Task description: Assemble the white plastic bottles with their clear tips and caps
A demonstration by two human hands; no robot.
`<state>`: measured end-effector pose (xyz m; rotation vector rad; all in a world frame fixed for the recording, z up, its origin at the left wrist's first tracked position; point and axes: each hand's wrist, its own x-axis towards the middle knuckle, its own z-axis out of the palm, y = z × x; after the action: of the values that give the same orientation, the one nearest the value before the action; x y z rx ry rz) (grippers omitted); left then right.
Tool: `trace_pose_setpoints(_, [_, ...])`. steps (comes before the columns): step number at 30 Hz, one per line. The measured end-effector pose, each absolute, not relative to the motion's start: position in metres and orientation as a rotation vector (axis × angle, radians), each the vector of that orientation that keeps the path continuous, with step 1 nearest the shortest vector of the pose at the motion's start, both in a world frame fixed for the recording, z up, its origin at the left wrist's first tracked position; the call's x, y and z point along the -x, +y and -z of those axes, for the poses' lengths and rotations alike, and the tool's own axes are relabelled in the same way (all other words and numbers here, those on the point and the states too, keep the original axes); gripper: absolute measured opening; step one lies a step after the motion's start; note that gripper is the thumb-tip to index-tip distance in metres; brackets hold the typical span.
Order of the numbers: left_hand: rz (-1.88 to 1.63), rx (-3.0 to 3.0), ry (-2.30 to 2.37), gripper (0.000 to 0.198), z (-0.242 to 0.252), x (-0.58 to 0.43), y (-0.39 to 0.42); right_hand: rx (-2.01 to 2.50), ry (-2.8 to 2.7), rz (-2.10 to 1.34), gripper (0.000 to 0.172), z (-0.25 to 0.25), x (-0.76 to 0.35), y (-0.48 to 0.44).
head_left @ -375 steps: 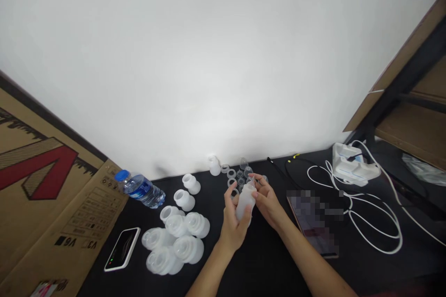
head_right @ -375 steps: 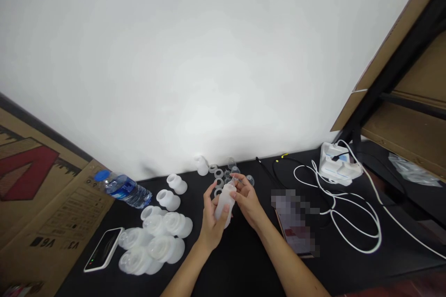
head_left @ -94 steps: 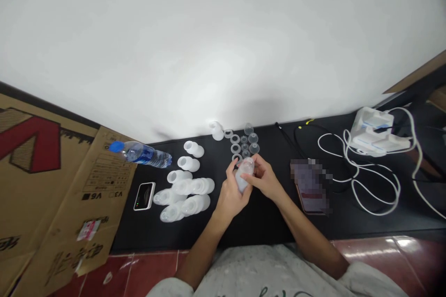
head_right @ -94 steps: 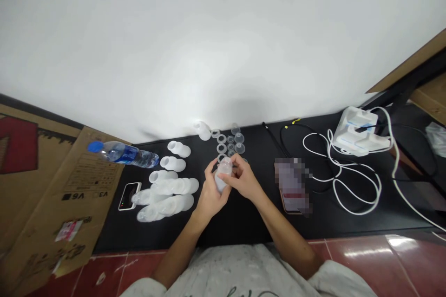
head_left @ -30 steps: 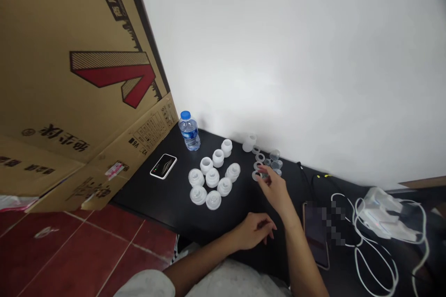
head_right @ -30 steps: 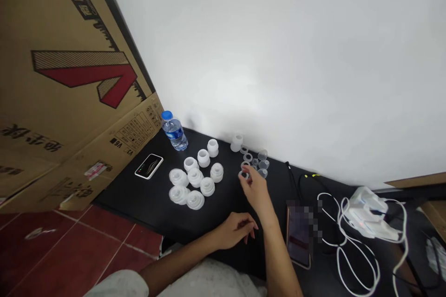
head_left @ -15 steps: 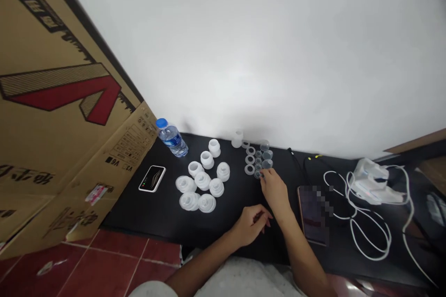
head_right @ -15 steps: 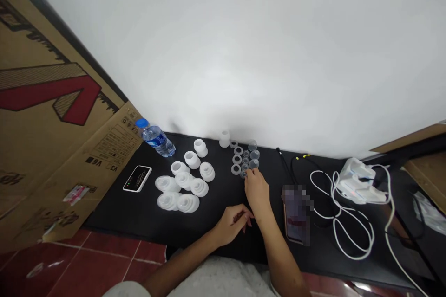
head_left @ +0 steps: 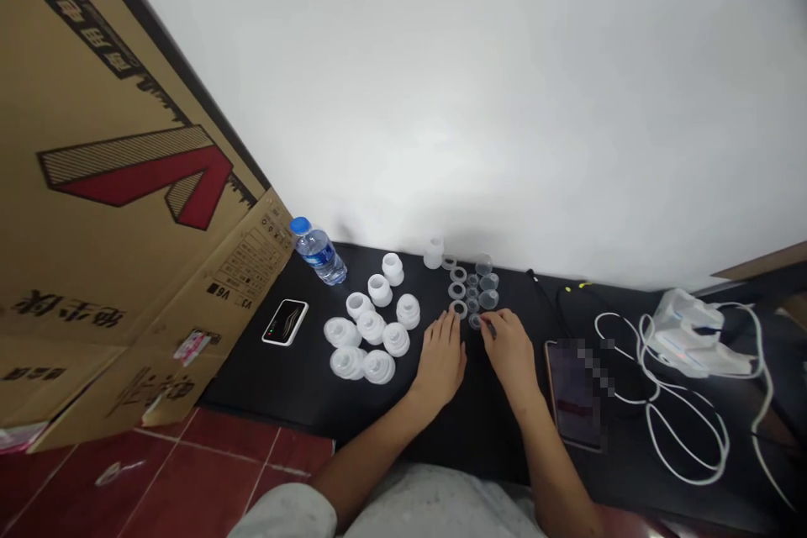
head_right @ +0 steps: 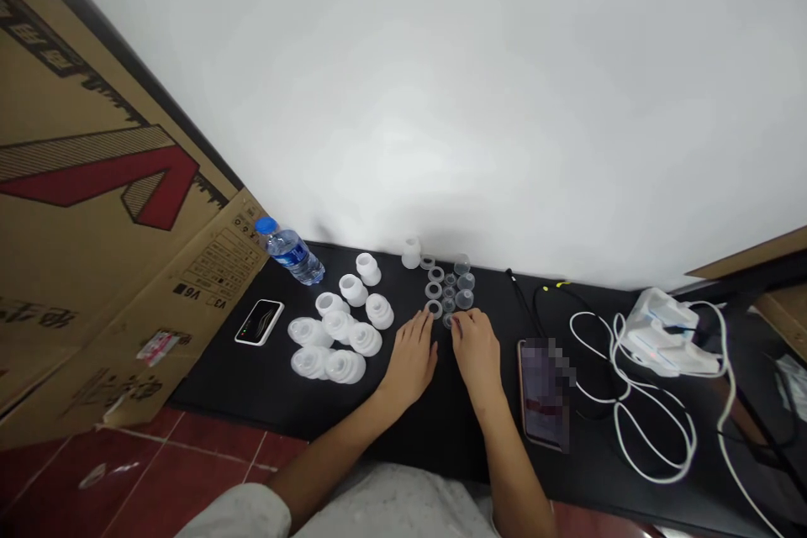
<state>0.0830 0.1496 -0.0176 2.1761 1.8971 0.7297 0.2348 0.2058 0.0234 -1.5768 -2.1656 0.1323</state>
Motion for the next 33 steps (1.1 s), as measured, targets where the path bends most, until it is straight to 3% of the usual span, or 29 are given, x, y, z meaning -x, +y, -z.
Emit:
trace_pose_setpoints(5, [-0.748,-2.204,1.887,0.054,0.024,-0.078,0.146,1.508,-2.087,-0.252,0.032,-0.023,-0.239,0.191])
trace_pose_setpoints(16, [-0.874,-2.214,1.635,0.071,0.023,-0.071,0.149,1.424,-2.042,-0.295,0.031,-0.01,-0.241,0.173])
trace_pose_setpoints(23, [-0.956,-2.119,1.699,0.027,0.027,-0.071,0.152,1.396,-1.945,-0.342,0.029,-0.014,-0.242,0.17])
trace_pose_setpoints(33, [-1.341,-1.852,1.673,0.013,0.02,-0.067,0.149,1.44,-1.958,-0.462,0.038,0.004,-0.238,0.17])
